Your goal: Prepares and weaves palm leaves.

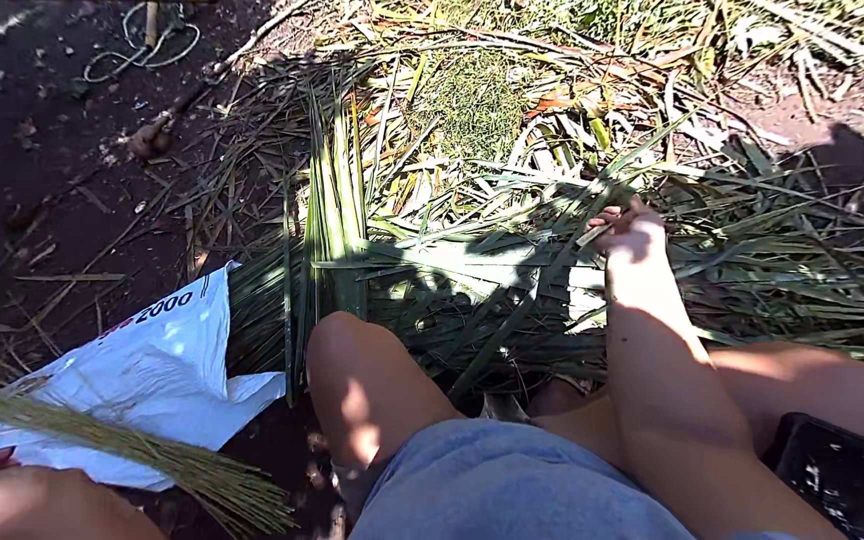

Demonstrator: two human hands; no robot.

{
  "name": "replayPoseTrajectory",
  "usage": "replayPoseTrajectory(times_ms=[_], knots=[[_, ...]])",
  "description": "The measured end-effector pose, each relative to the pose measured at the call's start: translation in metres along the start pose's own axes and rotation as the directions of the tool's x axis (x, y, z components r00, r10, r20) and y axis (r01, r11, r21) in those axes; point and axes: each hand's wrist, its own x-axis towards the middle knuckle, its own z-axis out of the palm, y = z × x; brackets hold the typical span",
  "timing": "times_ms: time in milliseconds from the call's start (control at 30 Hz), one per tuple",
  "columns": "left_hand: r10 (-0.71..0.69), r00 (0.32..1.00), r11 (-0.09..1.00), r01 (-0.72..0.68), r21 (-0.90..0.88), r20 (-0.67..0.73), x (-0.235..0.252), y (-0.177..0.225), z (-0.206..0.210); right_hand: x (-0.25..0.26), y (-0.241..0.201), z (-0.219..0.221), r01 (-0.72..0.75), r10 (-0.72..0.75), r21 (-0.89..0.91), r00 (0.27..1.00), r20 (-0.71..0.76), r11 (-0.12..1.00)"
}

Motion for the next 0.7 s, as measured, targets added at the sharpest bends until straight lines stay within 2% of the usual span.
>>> replayPoseTrajectory(times_ms=[33,100,167,267,367,433,500,600,700], knots=[[-0.026,0.996,0.996,0.018,-0.089,-0.09,-0.002,0.009,0.012,-0.005,0.008,0.0,-0.031,0.03,0.027,0.999,0.028,0.999],[-0.099,0.987,0.982,0.077,-0.175,-0.125,-0.017,0.044,0.047,-0.018,0.03,0.008,-0.084,0.086,-0.032,0.992,0.096,0.996],[-0.154,0.988,0.959,0.145,-0.242,-0.019,-0.04,0.076,0.083,-0.035,0.058,0.012,-0.136,0.178,-0.194,0.959,0.219,0.972],[-0.205,0.955,0.897,0.271,-0.349,0.216,-0.081,0.105,0.131,-0.072,0.093,0.023,-0.214,0.38,-0.486,0.884,0.272,0.848],[-0.231,0.888,0.824,0.396,-0.406,0.397,-0.126,0.119,0.166,-0.101,0.113,0.023,-0.246,0.588,-0.648,0.712,0.383,0.72],[-0.233,0.846,0.779,0.458,-0.429,0.48,-0.152,0.12,0.18,-0.116,0.118,0.026,-0.222,0.611,-0.674,0.673,0.416,0.704],[-0.248,0.813,0.741,0.509,-0.438,0.526,-0.173,0.121,0.187,-0.127,0.118,0.029,-0.197,0.599,-0.673,0.67,0.439,0.713],[-0.302,0.782,0.676,0.579,-0.455,0.545,-0.197,0.123,0.193,-0.137,0.112,0.033,-0.184,0.559,-0.642,0.697,0.448,0.744],[-0.26,0.726,0.687,0.602,-0.406,0.636,-0.216,0.121,0.192,-0.138,0.104,0.036,-0.14,0.518,-0.636,0.723,0.458,0.759]])
